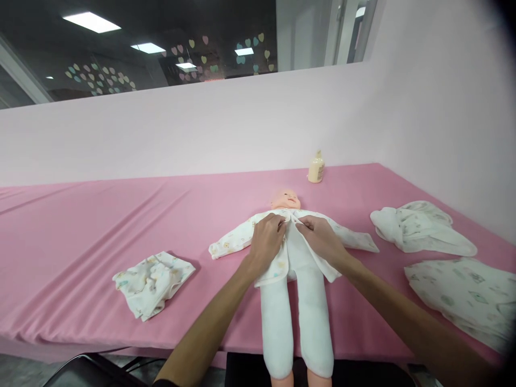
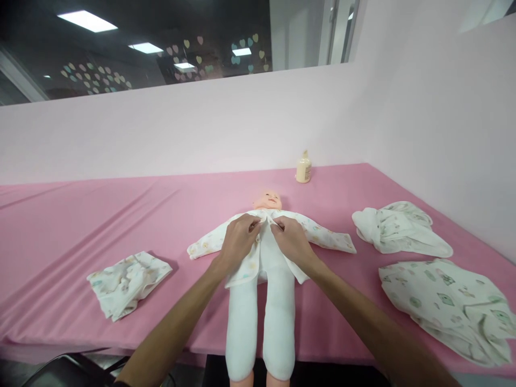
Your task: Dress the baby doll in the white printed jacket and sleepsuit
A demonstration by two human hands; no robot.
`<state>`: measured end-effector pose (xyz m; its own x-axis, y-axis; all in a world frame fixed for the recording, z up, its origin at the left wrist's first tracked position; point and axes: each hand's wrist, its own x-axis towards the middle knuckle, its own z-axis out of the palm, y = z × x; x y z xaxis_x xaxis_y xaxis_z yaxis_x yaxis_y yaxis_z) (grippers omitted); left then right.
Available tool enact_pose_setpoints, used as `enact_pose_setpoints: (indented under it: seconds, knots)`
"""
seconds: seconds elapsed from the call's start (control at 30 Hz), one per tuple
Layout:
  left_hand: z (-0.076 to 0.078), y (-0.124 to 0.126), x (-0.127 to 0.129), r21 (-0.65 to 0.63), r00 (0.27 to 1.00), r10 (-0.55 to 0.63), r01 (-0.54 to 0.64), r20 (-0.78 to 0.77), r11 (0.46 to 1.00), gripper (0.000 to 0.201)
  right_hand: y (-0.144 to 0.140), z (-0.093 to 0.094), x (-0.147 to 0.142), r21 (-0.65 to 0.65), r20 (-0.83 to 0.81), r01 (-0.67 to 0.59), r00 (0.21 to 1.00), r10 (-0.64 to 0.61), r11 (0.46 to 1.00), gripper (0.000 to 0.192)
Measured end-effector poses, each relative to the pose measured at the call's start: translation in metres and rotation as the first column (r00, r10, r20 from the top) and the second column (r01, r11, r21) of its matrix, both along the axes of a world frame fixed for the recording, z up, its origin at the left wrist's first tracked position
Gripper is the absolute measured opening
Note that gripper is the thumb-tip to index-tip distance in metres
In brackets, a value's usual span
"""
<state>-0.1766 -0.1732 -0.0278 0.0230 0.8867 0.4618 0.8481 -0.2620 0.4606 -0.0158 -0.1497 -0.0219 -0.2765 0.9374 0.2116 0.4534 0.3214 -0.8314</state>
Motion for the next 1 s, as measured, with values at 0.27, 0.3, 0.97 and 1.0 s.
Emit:
enact_pose_setpoints:
  seconds: [0.27, 0.3, 0.97, 1.0]
  knots:
    - [-0.008, 0.0, 0.008, 0.092, 1.0, -0.011, 0.01, 0.004, 0.996, 0.022, -0.003, -0.004, -0.008, 0.041, -0.086, -0.017, 0.996, 0.021, 0.999, 0.027]
    - [-0.009, 0.0, 0.008, 0.1, 1.0, -0.01, 0.01, 0.002, 0.995, 0.022, -0.003, -0.005, -0.009, 0.053, -0.075, -0.015, 0.997, 0.019, 0.998, 0.027]
    - [-0.007, 0.002, 0.009, 0.082, 0.97, -0.064, 0.046, 0.234, 0.996, 0.026, -0.032, -0.048, -0.017, 0.402, 0.056, -0.054, 0.998, 0.034, 0.914, 0.05]
    - [-0.007, 0.002, 0.008, 0.068, 0.96, -0.074, 0.057, 0.27, 0.996, 0.025, -0.032, -0.046, -0.016, 0.381, 0.05, -0.057, 0.998, 0.042, 0.923, 0.05]
